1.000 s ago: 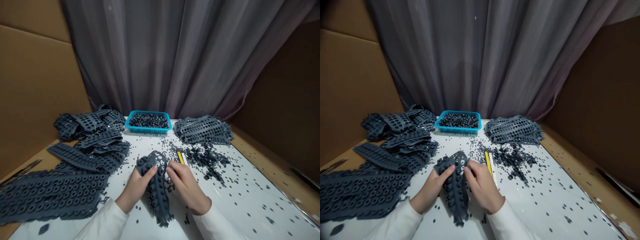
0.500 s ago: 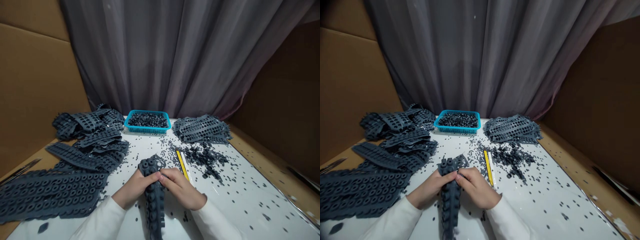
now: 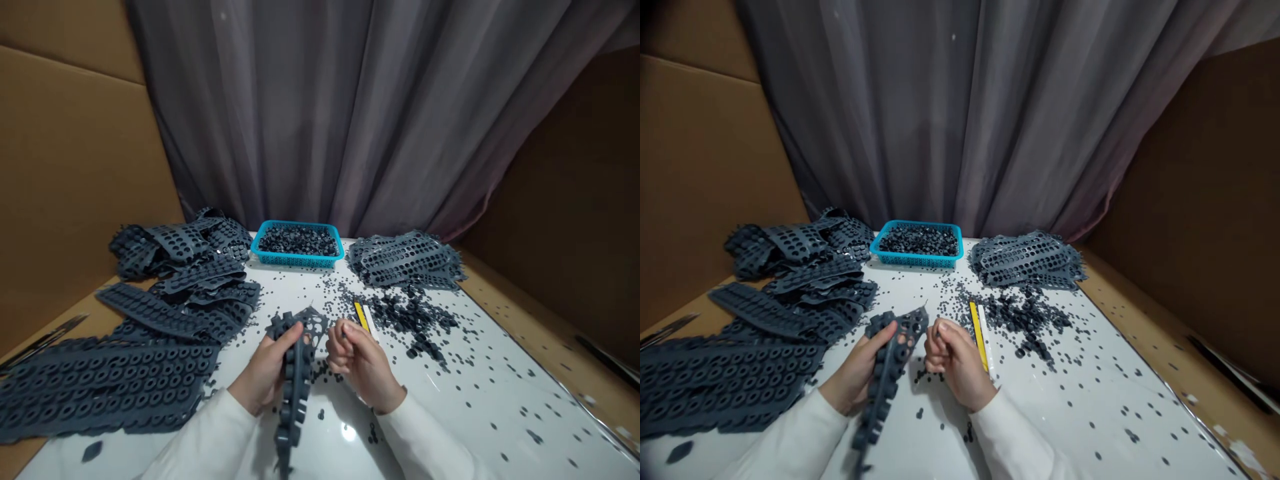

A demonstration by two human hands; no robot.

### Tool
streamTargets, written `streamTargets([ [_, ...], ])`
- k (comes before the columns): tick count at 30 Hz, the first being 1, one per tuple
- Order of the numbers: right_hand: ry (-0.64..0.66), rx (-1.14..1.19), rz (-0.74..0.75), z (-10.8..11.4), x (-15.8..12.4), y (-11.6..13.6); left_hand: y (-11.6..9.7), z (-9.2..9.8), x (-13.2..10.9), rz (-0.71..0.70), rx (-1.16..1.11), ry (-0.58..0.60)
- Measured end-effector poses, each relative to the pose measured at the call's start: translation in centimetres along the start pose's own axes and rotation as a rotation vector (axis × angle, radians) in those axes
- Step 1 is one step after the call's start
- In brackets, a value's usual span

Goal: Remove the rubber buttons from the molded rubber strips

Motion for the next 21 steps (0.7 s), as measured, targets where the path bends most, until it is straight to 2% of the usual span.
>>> streamTargets([
  [2,-0.041,-0.186,0.033,0.2,-0.2,0.2,0.2,-0.3,0.0,-0.038,-0.039,0.005],
  [5,-0.099,-0.671,0.129,0.2,-0.7,0.8,0.3,-0.5,0.1,-0.134,-0.051,-0.001],
  [7,-0.066,-0.978,0.175,-0.3,-0.9,1.3,0.5,-0.3,0.3,-0.188,0.000,0.009],
  [9,-0.009,-1.161,0.196,-0.9,-1.1,1.5,0.7,0.0,0.5,-0.215,0.064,0.033],
  [16,0.081,-1.378,0.191,-1.5,-1.3,1.6,0.3,-0.3,0.0,-0.258,0.349,0.166],
  [21,0.188,-1.454,0.148,-1.2,-1.2,1.8,-0.1,-0.7,-0.3,-0.195,0.491,0.266],
])
Point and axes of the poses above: each hand's wrist, its own x-axis towards the middle knuckle, its own z-axis out of the back of the hand, y = z × x, the point moved 3 cm from there along x, towards the middle knuckle, and after that the axes turned 7 degrees about -x, right-handed, at the moved point
